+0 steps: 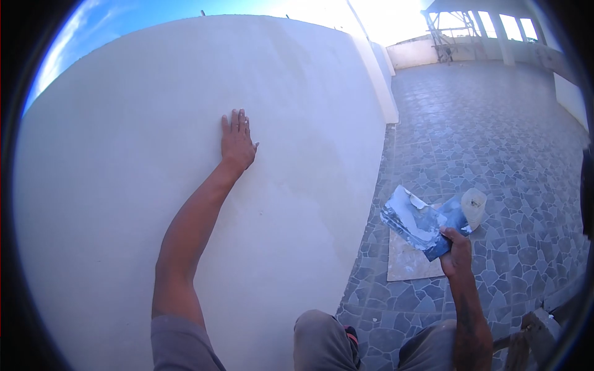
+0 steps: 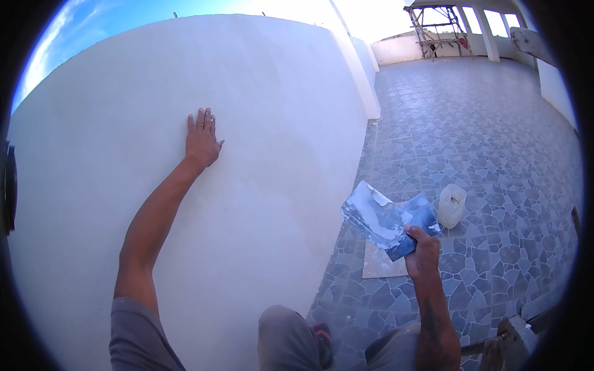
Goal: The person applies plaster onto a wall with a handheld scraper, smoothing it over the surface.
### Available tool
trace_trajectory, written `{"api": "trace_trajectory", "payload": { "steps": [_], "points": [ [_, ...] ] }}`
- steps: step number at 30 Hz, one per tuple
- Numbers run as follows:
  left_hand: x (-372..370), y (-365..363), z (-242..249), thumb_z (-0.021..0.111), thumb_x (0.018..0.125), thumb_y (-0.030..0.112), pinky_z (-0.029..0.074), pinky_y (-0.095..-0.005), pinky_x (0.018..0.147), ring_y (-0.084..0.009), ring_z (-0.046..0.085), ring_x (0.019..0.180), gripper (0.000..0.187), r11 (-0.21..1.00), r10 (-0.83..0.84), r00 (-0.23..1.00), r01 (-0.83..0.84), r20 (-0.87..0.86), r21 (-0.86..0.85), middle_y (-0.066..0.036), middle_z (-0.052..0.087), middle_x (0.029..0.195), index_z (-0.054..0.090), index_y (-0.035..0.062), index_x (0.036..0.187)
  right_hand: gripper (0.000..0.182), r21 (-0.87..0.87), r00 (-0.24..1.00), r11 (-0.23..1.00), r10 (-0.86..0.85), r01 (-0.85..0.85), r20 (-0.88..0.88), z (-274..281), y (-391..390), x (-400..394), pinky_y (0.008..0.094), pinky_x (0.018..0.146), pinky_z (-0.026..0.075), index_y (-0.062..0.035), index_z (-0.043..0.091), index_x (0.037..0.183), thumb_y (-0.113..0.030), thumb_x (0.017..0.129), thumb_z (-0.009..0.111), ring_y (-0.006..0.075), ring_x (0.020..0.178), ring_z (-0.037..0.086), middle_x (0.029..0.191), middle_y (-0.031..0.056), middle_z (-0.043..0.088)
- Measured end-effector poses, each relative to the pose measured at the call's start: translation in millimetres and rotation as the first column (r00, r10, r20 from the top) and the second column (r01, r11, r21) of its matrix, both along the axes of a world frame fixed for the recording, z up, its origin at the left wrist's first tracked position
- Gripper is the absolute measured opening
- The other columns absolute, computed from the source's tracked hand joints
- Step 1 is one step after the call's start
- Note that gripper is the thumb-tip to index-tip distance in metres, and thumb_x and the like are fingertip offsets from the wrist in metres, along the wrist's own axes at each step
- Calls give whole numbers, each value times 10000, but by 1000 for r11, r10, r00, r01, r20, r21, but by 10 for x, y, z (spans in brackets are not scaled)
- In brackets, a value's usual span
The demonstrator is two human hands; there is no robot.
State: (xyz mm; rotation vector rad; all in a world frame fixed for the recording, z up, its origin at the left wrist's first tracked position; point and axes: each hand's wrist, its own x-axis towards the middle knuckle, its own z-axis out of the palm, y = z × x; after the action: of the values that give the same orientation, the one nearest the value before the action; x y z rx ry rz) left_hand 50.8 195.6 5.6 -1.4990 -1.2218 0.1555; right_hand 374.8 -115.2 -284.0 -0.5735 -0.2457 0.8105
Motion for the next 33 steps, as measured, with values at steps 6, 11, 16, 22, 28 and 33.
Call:
{"api": "trace_trajectory", "payload": {
  "steps": [6,11,16,22,28,33],
  "points": [
    [85,49,-116,321,992,481,48,-538,1174,-308,43,1481,702,997,0,1000,-1,-10,-76,-133,103,1601,187,34,1517,306,-6,999,999,-32,32,-21,11,-12,-27,373,874,506,91,580,1036,45,748,674,222,887,639,968,112,623],
    [234,384,1,335,990,480,53,-553,1171,-307,74,1478,681,1000,-25,999,25,27,5,-113,140,1598,225,58,1513,292,-31,999,999,-37,36,-35,19,-6,-31,368,872,504,92,578,1035,52,758,660,223,903,634,985,117,618],
    [581,801,245,340,991,466,59,-543,1174,-300,82,1478,665,999,-20,994,15,103,49,-93,144,1600,227,73,1515,309,-55,998,997,-51,50,-22,86,-9,-59,373,878,503,94,563,1063,50,769,646,228,909,631,990,123,611],
    [889,995,472,325,1002,427,69,-517,1181,-300,83,1478,634,997,-34,994,27,108,66,-92,134,1602,228,65,1514,377,-104,999,993,-50,48,-9,52,49,-41,384,900,500,83,542,1125,47,764,644,239,925,633,1017,136,611],
    [1063,862,529,345,1001,404,87,-525,1177,-310,108,1473,619,994,-44,996,37,74,99,-109,180,1588,253,55,1504,389,-40,999,999,-24,23,-23,6,63,-28,388,908,499,85,535,1139,50,766,639,249,953,630,1036,129,610],
    [1189,524,111,403,981,378,92,-537,1173,-333,145,1463,598,980,-190,945,201,265,-13,-132,257,1558,318,53,1475,443,-16,1000,1000,26,-26,-3,-175,93,54,414,981,470,53,506,1197,9,776,635,267,1062,602,1127,143,594]
  ]
}}
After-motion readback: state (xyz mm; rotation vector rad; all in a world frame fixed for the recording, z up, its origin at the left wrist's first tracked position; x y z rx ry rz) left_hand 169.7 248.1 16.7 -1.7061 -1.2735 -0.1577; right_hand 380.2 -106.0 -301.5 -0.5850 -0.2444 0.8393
